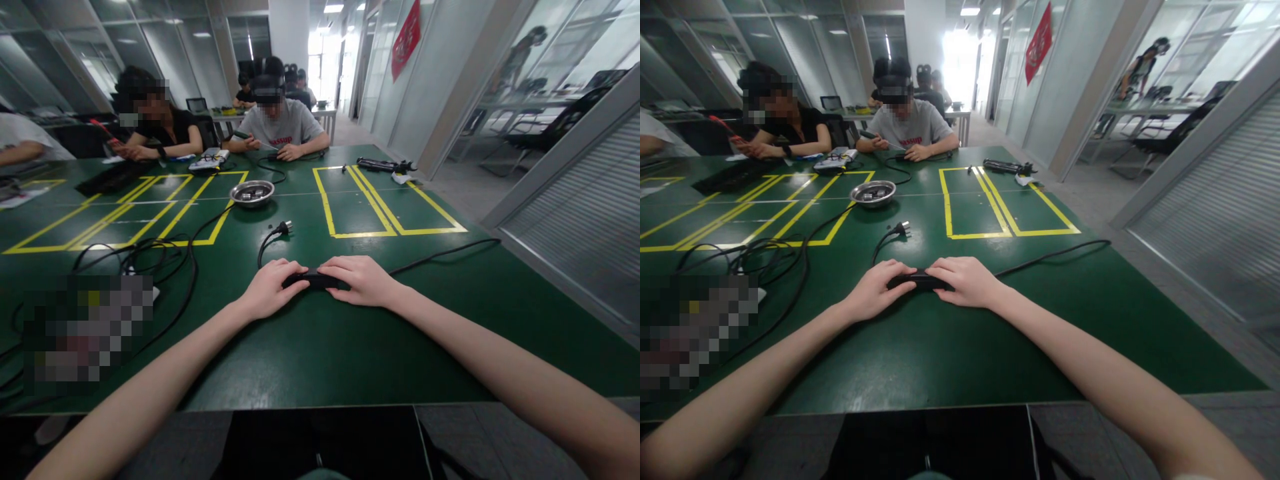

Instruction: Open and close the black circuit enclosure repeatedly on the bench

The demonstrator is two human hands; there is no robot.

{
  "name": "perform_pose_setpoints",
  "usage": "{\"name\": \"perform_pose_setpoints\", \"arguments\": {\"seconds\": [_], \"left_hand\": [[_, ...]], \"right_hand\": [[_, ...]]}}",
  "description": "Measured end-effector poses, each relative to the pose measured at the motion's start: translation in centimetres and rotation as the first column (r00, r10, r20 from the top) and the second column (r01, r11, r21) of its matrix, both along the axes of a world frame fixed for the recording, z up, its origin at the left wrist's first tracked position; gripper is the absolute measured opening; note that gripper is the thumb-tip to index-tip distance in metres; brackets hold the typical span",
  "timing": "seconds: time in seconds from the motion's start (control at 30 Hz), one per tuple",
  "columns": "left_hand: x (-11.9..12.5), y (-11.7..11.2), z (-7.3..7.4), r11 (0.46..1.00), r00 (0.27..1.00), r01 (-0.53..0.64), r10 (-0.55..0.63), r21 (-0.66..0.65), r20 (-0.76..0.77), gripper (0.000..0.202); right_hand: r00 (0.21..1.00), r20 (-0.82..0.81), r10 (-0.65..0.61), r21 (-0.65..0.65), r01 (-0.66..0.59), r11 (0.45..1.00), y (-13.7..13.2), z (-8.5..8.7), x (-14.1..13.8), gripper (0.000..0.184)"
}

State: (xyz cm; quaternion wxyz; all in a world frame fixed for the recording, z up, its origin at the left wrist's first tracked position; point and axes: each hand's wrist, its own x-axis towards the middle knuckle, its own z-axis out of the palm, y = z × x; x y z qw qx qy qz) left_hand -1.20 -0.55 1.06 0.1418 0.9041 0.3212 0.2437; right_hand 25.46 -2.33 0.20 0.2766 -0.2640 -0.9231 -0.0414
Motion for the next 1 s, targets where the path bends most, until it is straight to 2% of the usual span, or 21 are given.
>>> {"name": "perform_pose_setpoints", "arguments": {"seconds": [0.1,0.2,0.3,0.5,0.63,0.73,0.83,1.0], "left_hand": [[0.1,-0.3,-0.1,0.995,1.000,-0.009,0.011,0.095,-0.023,0.026],[0.4,-0.4,-0.6,0.972,1.000,0.021,-0.017,0.234,-0.017,0.040],[0.6,-0.3,-1.1,0.953,1.000,0.013,-0.017,0.302,0.010,0.033],[0.5,-0.6,-0.8,0.953,0.999,0.017,-0.028,0.301,0.034,0.030],[0.6,-0.8,-0.7,0.950,0.999,0.022,-0.028,0.312,0.015,0.034],[0.6,-0.8,-0.8,0.936,0.999,0.033,-0.038,0.351,0.007,0.031],[0.6,-0.7,-0.8,0.928,0.999,0.024,-0.037,0.372,0.029,0.031],[0.5,-0.5,-1.0,0.943,0.999,0.026,-0.037,0.331,0.027,0.037]], "right_hand": [[0.999,0.032,-0.021,0.073,0.019,0.997,0.0,0.0,-0.1,0.029],[0.999,0.020,-0.029,0.087,0.027,0.996,-0.1,0.0,-0.2,0.030],[1.000,0.008,-0.025,0.073,0.025,0.997,-0.1,0.1,-0.4,0.031],[0.998,-0.066,-0.018,0.004,0.018,1.000,-0.2,-0.1,-1.0,0.028],[0.994,-0.107,-0.012,0.017,0.014,1.000,-0.2,-0.5,-1.1,0.026],[0.996,-0.084,-0.023,0.024,0.025,0.999,-0.1,-0.5,-0.9,0.026],[0.998,-0.057,-0.027,-0.024,0.026,0.999,0.1,-0.3,-0.6,0.027],[0.999,-0.039,-0.027,-0.032,0.026,0.999,0.0,-0.1,-0.3,0.027]]}}
